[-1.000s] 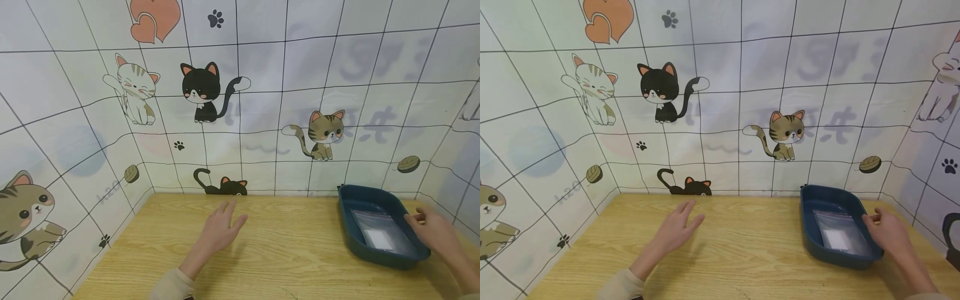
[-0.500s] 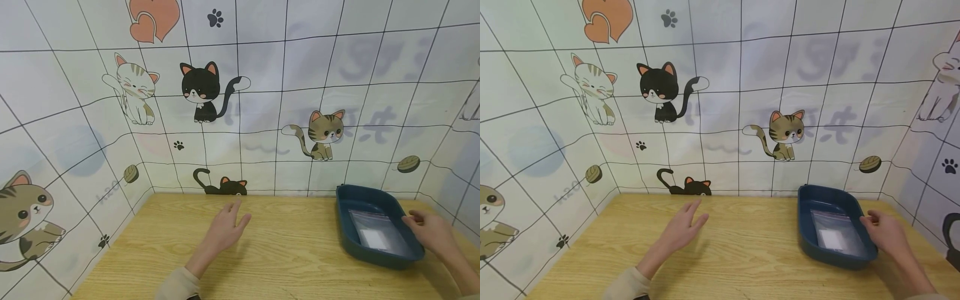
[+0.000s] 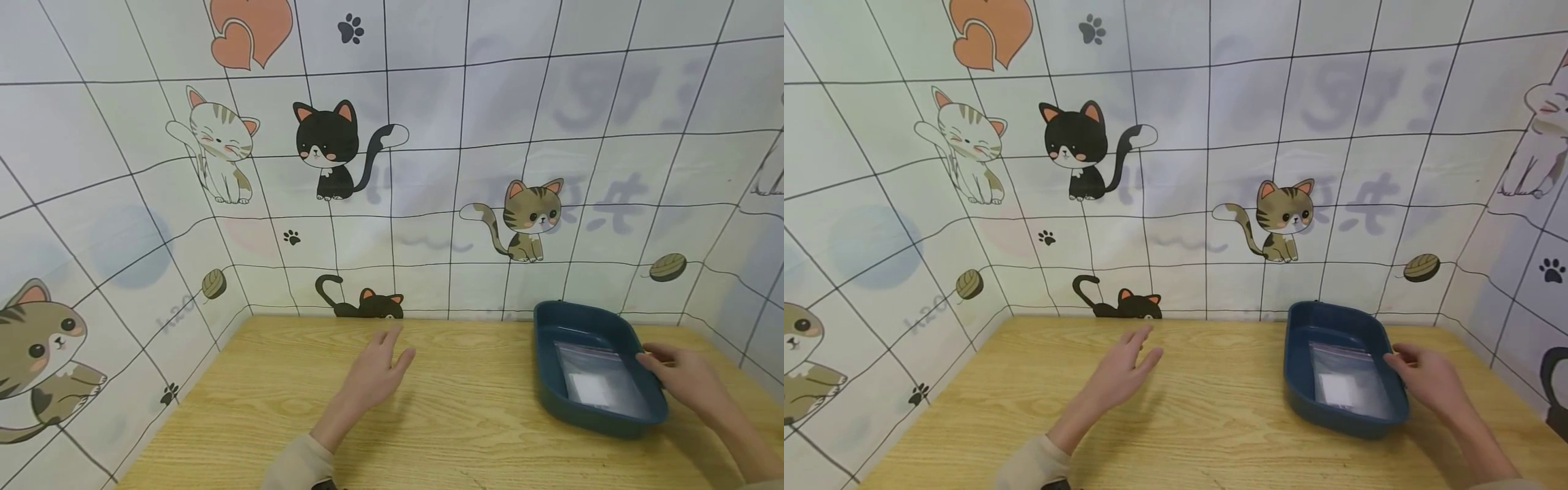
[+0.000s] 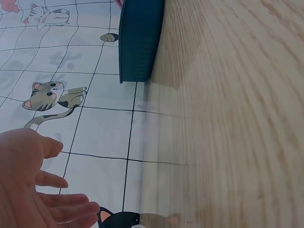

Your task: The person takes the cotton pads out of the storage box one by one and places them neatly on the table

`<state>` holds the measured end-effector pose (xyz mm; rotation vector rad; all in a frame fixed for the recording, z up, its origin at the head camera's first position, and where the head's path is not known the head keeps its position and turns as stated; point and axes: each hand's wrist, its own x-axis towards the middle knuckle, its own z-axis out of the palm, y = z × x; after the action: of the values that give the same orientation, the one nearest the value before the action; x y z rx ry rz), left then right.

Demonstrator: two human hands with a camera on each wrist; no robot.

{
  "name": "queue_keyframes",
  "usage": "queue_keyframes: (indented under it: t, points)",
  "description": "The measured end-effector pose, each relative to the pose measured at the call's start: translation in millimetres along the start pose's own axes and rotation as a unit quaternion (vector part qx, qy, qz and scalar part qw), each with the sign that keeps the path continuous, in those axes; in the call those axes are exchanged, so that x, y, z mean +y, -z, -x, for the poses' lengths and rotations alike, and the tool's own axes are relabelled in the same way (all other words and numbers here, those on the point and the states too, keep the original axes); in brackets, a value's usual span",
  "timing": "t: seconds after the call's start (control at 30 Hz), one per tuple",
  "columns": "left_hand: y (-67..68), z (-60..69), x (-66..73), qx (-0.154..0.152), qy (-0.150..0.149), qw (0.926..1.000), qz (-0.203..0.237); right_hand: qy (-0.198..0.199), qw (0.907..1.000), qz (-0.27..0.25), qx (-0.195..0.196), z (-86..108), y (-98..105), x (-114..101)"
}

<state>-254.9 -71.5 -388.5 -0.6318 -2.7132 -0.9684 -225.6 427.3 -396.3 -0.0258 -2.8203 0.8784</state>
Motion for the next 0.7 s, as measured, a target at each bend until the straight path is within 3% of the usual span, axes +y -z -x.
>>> queue_keyframes:
  t: [0.2, 0.7]
  points:
    - [-0.9, -3.0, 4.7, 0.005, 0.0, 0.9999, 0.012, -0.011, 0.9987, -0.038, -0.031, -1.6, -5.0, -10.9]
    - [-5.6, -15.5, 15.7, 0.002, -0.006, 0.998, 0.062, -0.015, 0.9974, -0.046, -0.052, -1.2, -14.4, -28.9]
